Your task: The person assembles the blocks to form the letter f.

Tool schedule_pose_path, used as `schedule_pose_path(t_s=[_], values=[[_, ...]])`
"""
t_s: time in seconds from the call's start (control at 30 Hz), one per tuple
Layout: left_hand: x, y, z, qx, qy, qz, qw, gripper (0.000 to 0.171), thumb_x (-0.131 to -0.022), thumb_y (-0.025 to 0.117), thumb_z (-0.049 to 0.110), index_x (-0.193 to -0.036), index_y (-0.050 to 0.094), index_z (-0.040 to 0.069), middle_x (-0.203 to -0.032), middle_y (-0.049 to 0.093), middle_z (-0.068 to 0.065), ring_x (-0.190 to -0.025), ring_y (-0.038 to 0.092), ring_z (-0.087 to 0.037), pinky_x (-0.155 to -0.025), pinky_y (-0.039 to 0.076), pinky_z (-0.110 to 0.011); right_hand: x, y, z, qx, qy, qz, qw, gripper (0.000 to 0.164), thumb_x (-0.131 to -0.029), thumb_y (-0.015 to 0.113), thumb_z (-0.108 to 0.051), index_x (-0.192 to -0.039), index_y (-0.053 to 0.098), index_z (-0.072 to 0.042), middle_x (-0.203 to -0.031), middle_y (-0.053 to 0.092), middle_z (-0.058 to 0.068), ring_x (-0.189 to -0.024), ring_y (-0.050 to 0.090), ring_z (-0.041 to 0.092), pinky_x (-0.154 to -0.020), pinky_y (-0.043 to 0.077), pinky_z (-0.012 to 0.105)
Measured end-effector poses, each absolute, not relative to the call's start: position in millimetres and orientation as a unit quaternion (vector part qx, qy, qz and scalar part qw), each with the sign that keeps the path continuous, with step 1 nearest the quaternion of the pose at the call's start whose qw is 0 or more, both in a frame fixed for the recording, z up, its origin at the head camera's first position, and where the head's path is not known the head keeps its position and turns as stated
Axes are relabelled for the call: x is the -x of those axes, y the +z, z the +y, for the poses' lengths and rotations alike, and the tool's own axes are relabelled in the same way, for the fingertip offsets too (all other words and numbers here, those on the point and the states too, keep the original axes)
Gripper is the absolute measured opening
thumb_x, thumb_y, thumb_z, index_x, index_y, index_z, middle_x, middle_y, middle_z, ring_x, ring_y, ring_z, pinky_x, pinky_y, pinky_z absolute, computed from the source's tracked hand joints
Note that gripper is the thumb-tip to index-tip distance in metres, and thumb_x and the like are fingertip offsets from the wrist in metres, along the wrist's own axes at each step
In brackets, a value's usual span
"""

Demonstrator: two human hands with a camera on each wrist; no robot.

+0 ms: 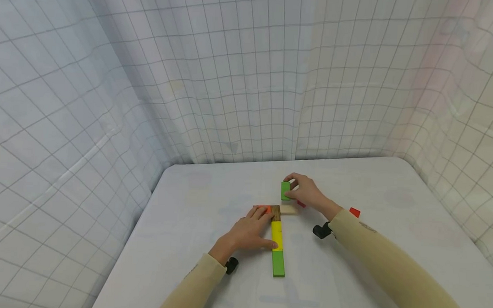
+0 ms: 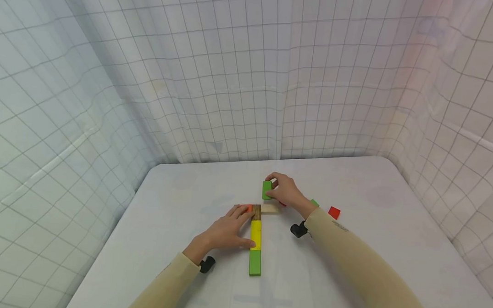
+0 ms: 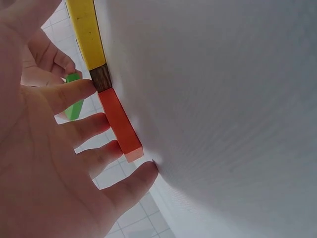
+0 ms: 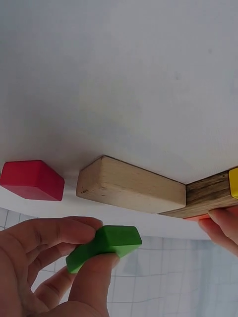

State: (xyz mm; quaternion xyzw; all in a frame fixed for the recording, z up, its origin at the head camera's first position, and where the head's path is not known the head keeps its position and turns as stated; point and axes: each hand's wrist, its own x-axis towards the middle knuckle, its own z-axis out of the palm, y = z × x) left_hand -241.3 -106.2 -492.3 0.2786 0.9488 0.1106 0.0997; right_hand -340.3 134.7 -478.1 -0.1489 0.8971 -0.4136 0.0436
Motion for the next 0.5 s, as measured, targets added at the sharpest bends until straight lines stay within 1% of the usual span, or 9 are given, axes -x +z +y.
schedule_pose_path(t_s=[0.1, 0.2, 0.27, 0.37, 0.43, 0.5], values=[[242, -494, -107, -0.278, 0.109, 0.949, 0.099, 0.096, -0.082, 0.069, 0.069, -0.157, 0.037, 0.019, -0.164, 0.025, -0.006, -0.152, 0.017, -0.033, -0.106, 0.04, -0.058, 345, -480, 130, 0.147, -0.408, 0.899, 0.055, 0.042, -0.091, 0.076, -0.019, -0.13, 0.061, -0.012, -0.107, 0.067, 0.01, -0.095, 0.06, 0.027, -0.076, 0.051, 0.037], [242, -495, -107, -0.278, 0.105, 0.95, 0.101, 0.096, -0.082, 0.068, 0.07, -0.157, 0.036, 0.02, -0.164, 0.024, -0.006, -0.152, 0.017, -0.033, -0.106, 0.04, -0.058, 349, -484, 124, 0.136, -0.404, 0.902, 0.072, 0.042, -0.091, 0.076, -0.019, -0.13, 0.061, -0.014, -0.107, 0.066, 0.009, -0.09, 0.06, 0.025, -0.07, 0.051, 0.035], [241, -494, -107, -0.278, 0.106, 0.949, 0.103, 0.096, -0.082, 0.068, 0.07, -0.157, 0.036, 0.02, -0.164, 0.024, -0.006, -0.152, 0.016, -0.033, -0.106, 0.04, -0.058, 350, -486, 121, 0.131, -0.402, 0.902, 0.082, 0.041, -0.091, 0.076, -0.018, -0.129, 0.062, -0.014, -0.107, 0.066, 0.009, -0.088, 0.061, 0.025, -0.07, 0.051, 0.034], [241, -494, -107, -0.28, 0.108, 0.949, 0.101, 0.096, -0.083, 0.068, 0.07, -0.158, 0.035, 0.02, -0.164, 0.023, -0.006, -0.152, 0.016, -0.033, -0.106, 0.04, -0.059, 352, -490, 116, 0.127, -0.396, 0.905, 0.088, 0.04, -0.09, 0.076, -0.017, -0.128, 0.063, -0.014, -0.106, 0.066, 0.009, -0.089, 0.062, 0.024, -0.073, 0.052, 0.035], [241, -493, -107, -0.282, 0.11, 0.948, 0.098, 0.096, -0.083, 0.067, 0.07, -0.157, 0.035, 0.019, -0.164, 0.024, -0.006, -0.152, 0.016, -0.034, -0.105, 0.041, -0.059, 354, -491, 113, 0.134, -0.391, 0.907, 0.083, 0.04, -0.09, 0.076, -0.016, -0.127, 0.063, -0.012, -0.106, 0.067, 0.009, -0.092, 0.061, 0.023, -0.079, 0.052, 0.035], [241, -492, -107, -0.285, 0.11, 0.947, 0.096, 0.096, -0.083, 0.067, 0.07, -0.157, 0.035, 0.019, -0.164, 0.024, -0.007, -0.152, 0.016, -0.034, -0.105, 0.041, -0.059, 354, -492, 111, 0.139, -0.389, 0.907, 0.082, 0.039, -0.089, 0.076, -0.016, -0.126, 0.063, -0.011, -0.105, 0.067, 0.009, -0.092, 0.062, 0.023, -0.08, 0.053, 0.036]])
